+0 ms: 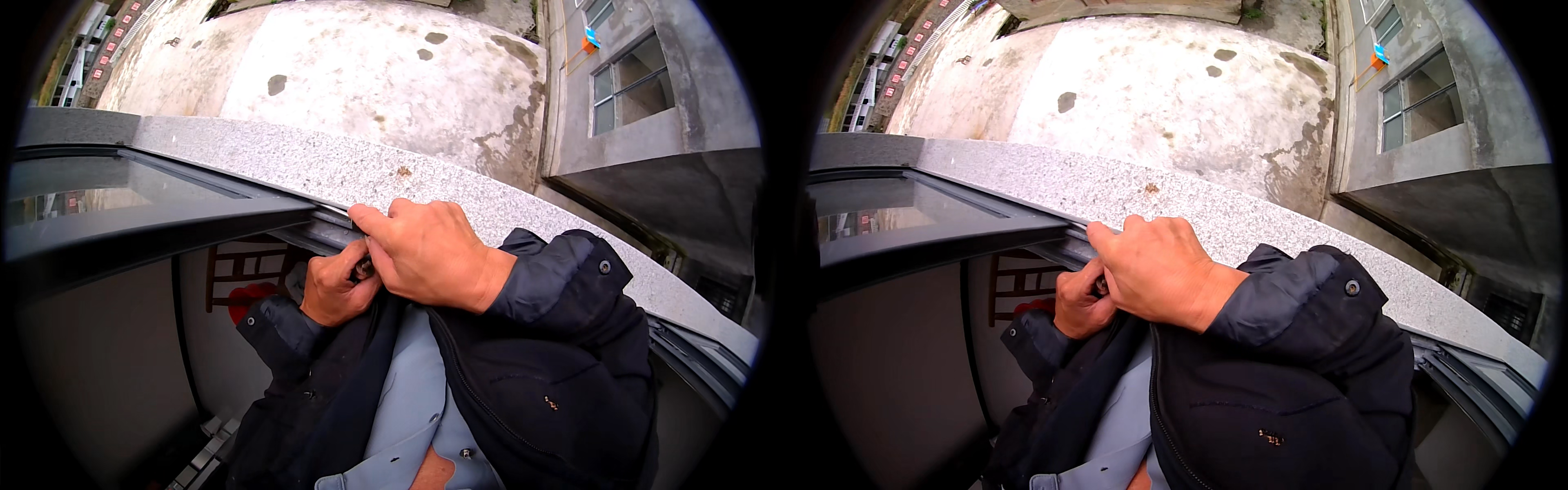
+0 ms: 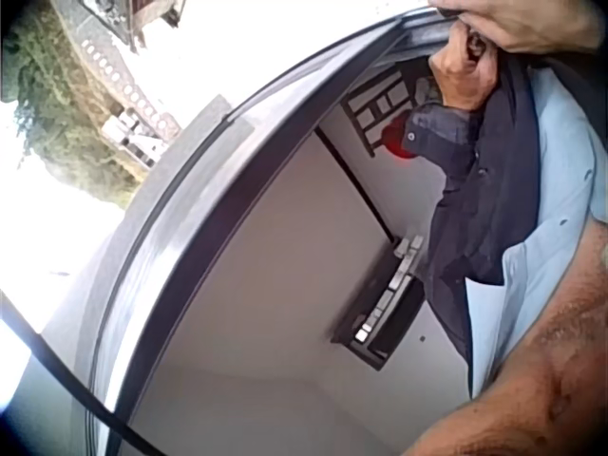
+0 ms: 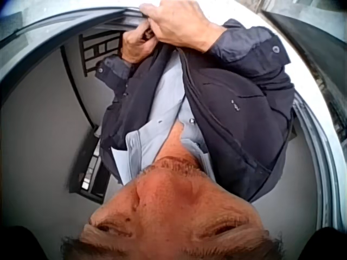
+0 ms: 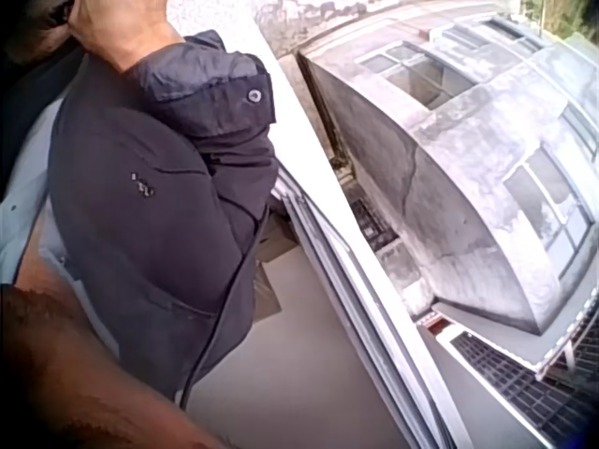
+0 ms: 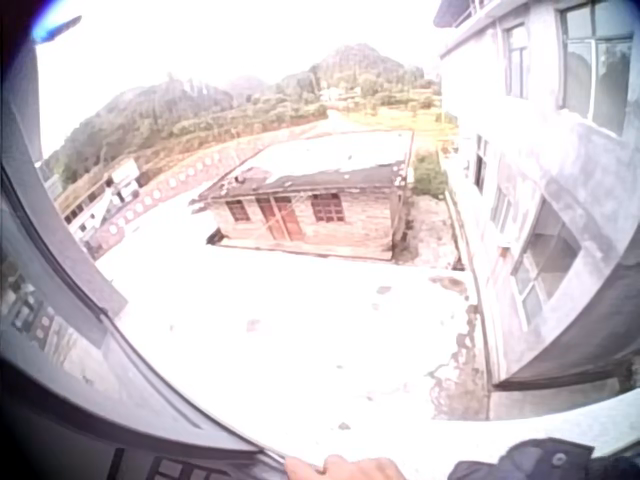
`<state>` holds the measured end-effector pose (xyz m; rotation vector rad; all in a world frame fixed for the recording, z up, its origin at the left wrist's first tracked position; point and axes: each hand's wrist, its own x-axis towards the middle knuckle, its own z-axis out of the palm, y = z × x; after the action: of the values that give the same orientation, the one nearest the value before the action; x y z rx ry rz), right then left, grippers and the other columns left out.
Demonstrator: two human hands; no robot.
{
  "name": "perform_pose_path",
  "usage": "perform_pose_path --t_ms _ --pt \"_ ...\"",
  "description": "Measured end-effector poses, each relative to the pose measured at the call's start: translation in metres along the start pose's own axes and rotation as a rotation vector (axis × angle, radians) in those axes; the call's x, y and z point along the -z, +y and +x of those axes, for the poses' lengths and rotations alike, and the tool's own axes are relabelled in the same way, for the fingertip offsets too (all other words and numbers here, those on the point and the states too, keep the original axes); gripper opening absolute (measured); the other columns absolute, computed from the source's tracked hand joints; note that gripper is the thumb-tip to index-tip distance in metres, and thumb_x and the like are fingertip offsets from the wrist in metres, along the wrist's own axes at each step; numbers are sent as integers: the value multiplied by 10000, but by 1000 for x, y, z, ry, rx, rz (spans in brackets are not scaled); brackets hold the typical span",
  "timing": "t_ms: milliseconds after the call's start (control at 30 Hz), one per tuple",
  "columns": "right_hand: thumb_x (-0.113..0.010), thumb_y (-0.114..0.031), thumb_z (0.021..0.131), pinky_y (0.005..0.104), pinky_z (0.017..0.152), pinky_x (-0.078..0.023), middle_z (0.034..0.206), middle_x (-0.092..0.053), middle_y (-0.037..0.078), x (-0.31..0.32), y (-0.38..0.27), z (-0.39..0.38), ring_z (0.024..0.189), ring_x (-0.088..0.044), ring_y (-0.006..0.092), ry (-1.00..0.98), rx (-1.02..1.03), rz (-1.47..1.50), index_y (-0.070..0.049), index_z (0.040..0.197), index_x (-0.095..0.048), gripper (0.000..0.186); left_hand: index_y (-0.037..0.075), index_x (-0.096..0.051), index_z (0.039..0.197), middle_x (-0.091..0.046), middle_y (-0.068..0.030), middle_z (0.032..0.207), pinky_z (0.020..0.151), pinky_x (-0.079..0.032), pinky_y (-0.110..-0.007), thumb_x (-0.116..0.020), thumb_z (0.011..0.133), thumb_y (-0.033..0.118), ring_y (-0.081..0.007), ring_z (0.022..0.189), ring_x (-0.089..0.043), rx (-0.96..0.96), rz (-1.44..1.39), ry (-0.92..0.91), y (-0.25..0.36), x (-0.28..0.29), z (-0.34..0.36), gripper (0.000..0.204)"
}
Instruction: The person wipes the window frame with a cloth, then uses a screwdriver to adjust screws along the window track. The person works on the window frame from an elevated position.
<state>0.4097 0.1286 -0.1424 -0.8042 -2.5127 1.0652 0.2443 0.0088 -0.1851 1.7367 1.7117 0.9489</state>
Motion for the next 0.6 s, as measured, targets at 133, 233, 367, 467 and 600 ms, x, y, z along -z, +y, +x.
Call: perform_pose_path --t_ms 133,233,367,467,600 --pt "-640 -175 890 549 599 -548 775 -669 253 2 2 -1 675 -690 462 -39 -4 -10 -36 1023 -608 195 35 -715 1098 -627 -100 673 542 -492 -335 -809 804 25 -262 562 -658 4 -9 25 3 0 2 308" --pt "-640 -172 894 548 586 -537 773 -665 246 1 3 -5 667 -685 455 -36 -6 15 -42 1034 -608 194 34 -714 1095 -616 -95 660 534 -486 -338 -809 812 25 -262 554 -652 9 -23 14 1 -1 1 299" --pt "-649 -157 884 537 566 -523 761 -648 227 16 -1 -11 643 -672 437 -3 -3 18 -48 1032 -609 188 29 -714 1092 -599 -87 647 522 -477 -333 -814 823 29 -238 539 -642 -3 -8 21 1 0 3 288" --pt "-660 -140 865 518 563 -522 759 -636 204 25 -1 -7 634 -666 422 -26 29 -10 -53 1046 -621 204 28 -713 1087 -588 -83 640 514 -471 -329 -817 826 31 -219 527 -632 20 -11 7 7 2 5 281" --pt "-671 -92 843 480 601 -548 888 -639 200 23 -4 -10 702 -680 401 33 69 61 -43 1089 -639 253 36 -711 1070 -579 -81 635 508 -466 -334 -812 828 32 -218 514 -622 6 -15 13 2 1 4 262"
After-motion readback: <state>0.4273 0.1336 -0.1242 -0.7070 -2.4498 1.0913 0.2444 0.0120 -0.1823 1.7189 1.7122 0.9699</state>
